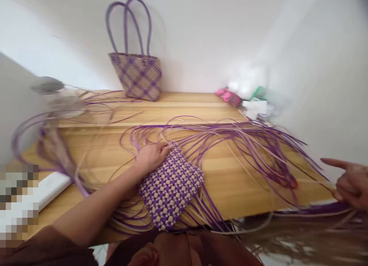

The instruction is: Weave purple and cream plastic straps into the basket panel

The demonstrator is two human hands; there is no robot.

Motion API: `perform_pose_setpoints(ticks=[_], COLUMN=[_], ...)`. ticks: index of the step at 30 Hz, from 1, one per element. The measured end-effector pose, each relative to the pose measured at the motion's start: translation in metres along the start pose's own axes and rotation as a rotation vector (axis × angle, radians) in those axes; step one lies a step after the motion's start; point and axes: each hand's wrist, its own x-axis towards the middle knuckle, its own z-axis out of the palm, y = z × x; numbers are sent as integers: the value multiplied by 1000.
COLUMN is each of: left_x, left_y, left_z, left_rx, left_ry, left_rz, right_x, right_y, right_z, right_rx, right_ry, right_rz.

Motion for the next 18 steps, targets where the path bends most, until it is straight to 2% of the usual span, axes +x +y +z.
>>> perform_pose_setpoints(ticks=[2,4,6,8,10,11,13,15,17,18], left_x=[1,4,7,9,8,6,3,-1,-3,-4], left_y=[-2,-5,-8,-9,-5,-1,11,25,36,40], left_z=[0,-1,-4,-7,-10,-11,-11,-9,-7,-7], left_rx=[-5,-3,20,41,47,46,50,66,63,62], left_ry=[-24,-49,-62,-51,-36,-29,-15,12,56,77], left_rz=[-19,-17,-37,-57,-55,-49,-32,-28,44,68], right_x=[-20,-51,-83,-108,-127,-135,-148,-159,-163,-161], right_y=[-3,-7,-9,-9,-10,-12,-20,-33,-47,-53], right_z=[-45,-73,-84,-76,-45,-20,42,110,170,196], right_rx=[83,98,82,89,148,199,251,193,85,-9], right_ry=[141,292,396,369,196,66,-195,-428,-671,-711], right_rz=[63,87,145,214,258,257,227,121,-19,-138])
